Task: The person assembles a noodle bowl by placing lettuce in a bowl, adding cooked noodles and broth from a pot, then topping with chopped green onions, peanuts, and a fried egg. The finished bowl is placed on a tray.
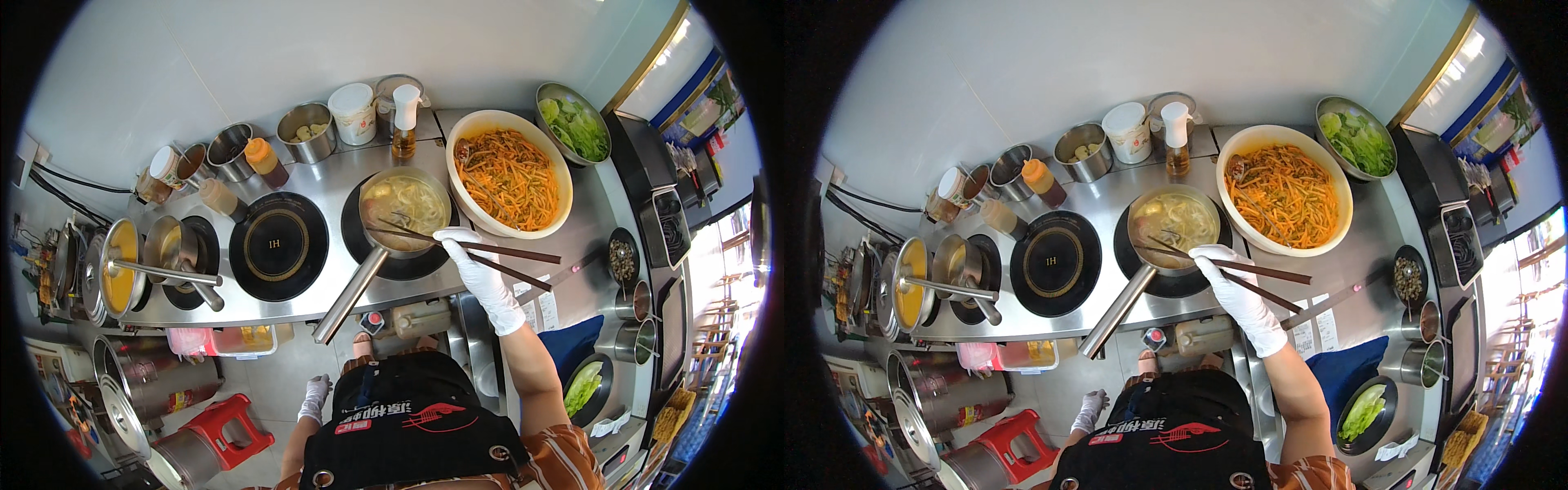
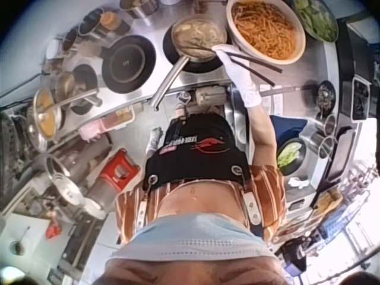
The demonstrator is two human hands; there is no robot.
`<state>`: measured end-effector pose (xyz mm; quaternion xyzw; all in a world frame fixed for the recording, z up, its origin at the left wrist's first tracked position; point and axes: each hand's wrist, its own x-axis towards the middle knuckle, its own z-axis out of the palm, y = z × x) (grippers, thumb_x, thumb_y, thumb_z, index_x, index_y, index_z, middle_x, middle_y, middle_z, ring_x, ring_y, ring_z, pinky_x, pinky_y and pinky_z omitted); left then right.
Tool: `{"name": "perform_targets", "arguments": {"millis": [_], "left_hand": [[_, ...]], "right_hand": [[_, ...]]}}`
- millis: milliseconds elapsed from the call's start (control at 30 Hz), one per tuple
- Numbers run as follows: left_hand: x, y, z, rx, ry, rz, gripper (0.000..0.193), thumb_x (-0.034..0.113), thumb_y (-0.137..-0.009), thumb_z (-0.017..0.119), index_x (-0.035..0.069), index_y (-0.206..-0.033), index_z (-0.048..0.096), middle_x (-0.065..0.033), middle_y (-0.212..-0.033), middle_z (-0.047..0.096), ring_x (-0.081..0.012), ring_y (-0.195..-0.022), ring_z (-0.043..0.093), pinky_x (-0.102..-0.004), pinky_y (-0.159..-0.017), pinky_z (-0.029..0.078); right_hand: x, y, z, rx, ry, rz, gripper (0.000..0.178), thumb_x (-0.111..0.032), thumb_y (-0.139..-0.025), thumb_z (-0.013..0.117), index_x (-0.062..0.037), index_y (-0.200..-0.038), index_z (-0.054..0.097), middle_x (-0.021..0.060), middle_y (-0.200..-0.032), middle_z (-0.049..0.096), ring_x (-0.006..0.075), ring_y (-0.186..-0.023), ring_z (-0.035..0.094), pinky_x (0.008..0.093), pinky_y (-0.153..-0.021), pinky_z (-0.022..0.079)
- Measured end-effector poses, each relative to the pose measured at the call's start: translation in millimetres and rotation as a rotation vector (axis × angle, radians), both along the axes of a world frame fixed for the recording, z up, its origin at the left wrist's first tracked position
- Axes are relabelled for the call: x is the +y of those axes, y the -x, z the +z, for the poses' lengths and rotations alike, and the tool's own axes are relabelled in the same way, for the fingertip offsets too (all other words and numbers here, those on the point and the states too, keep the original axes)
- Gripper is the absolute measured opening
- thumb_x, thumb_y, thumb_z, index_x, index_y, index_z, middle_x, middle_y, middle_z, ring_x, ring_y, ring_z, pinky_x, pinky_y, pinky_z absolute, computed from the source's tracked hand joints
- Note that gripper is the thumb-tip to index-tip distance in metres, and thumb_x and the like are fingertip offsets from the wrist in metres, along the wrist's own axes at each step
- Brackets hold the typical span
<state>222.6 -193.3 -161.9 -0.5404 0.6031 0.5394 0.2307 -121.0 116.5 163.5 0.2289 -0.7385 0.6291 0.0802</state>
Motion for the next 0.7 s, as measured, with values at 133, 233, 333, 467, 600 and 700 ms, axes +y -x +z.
{"name": "perform_targets", "arguments": {"millis": [133, 233, 333, 467, 600, 700], "left_hand": [[0, 3, 1, 0.014, 0.004, -0.003, 0.033, 0.026, -0.092, 0.057, -0.005, -0.103, 0.06, -0.0116, -0.078, 0.066, -0.0194, -0.062, 0.061, -0.0313, -0.056, 0.049], [0, 0, 1, 0.016, -0.001, -0.005, 0.033, 0.025, -0.09, 0.056, -0.005, -0.101, 0.06, -0.0133, -0.079, 0.067, -0.0206, -0.061, 0.062, -0.0318, -0.054, 0.048], [0, -4, 0, 0.017, 0.0, -0.014, 0.031, 0.023, -0.087, 0.055, -0.006, -0.098, 0.059, -0.0162, -0.08, 0.067, -0.0232, -0.06, 0.062, -0.0331, -0.051, 0.047], [1, -3, -1, 0.014, -0.001, 0.004, 0.031, 0.022, -0.087, 0.055, -0.006, -0.099, 0.058, -0.0163, -0.08, 0.067, -0.0234, -0.06, 0.062, -0.0335, -0.051, 0.047], [0, 0, 1, 0.0, 0.005, 0.003, 0.034, 0.026, -0.092, 0.056, -0.005, -0.102, 0.06, -0.0119, -0.078, 0.067, -0.0187, -0.061, 0.06, -0.0305, -0.055, 0.048], [0, 3, 2, -0.014, 0.012, -0.027, 0.033, 0.026, -0.092, 0.056, -0.005, -0.102, 0.061, -0.0114, -0.078, 0.067, -0.0184, -0.061, 0.06, -0.0309, -0.056, 0.048]], "right_hand": [[5, 2, -5, 0.051, -0.012, -0.024, 0.01, 0.003, -0.085, 0.063, -0.0015, -0.094, 0.063, 0.0088, -0.093, 0.068, 0.0178, -0.088, 0.065, 0.0278, -0.08, 0.051], [21, 0, -3, -0.048, -0.032, -0.023, 0.01, 0.002, -0.087, 0.061, 0.0002, -0.095, 0.067, 0.0115, -0.094, 0.069, 0.0191, -0.087, 0.065, 0.0295, -0.08, 0.052], [35, 3, 1, -0.058, -0.056, -0.075, 0.01, 0.001, -0.087, 0.061, 0.0016, -0.095, 0.067, 0.0104, -0.093, 0.069, 0.0178, -0.087, 0.065, 0.0295, -0.081, 0.051], [45, 8, 9, -0.054, -0.097, -0.194, 0.007, -0.001, -0.089, 0.06, 0.002, -0.093, 0.066, 0.0105, -0.094, 0.068, 0.0169, -0.086, 0.064, 0.0285, -0.08, 0.051], [41, 3, 20, -0.041, 0.0, -0.164, 0.007, 0.0, -0.089, 0.06, 0.0019, -0.093, 0.066, 0.0104, -0.093, 0.068, 0.0169, -0.087, 0.063, 0.0288, -0.08, 0.05], [30, -3, 27, 0.009, -0.067, -0.078, 0.008, 0.002, -0.088, 0.06, 0.0023, -0.094, 0.065, 0.0109, -0.093, 0.068, 0.0171, -0.087, 0.063, 0.0285, -0.08, 0.05]]}}
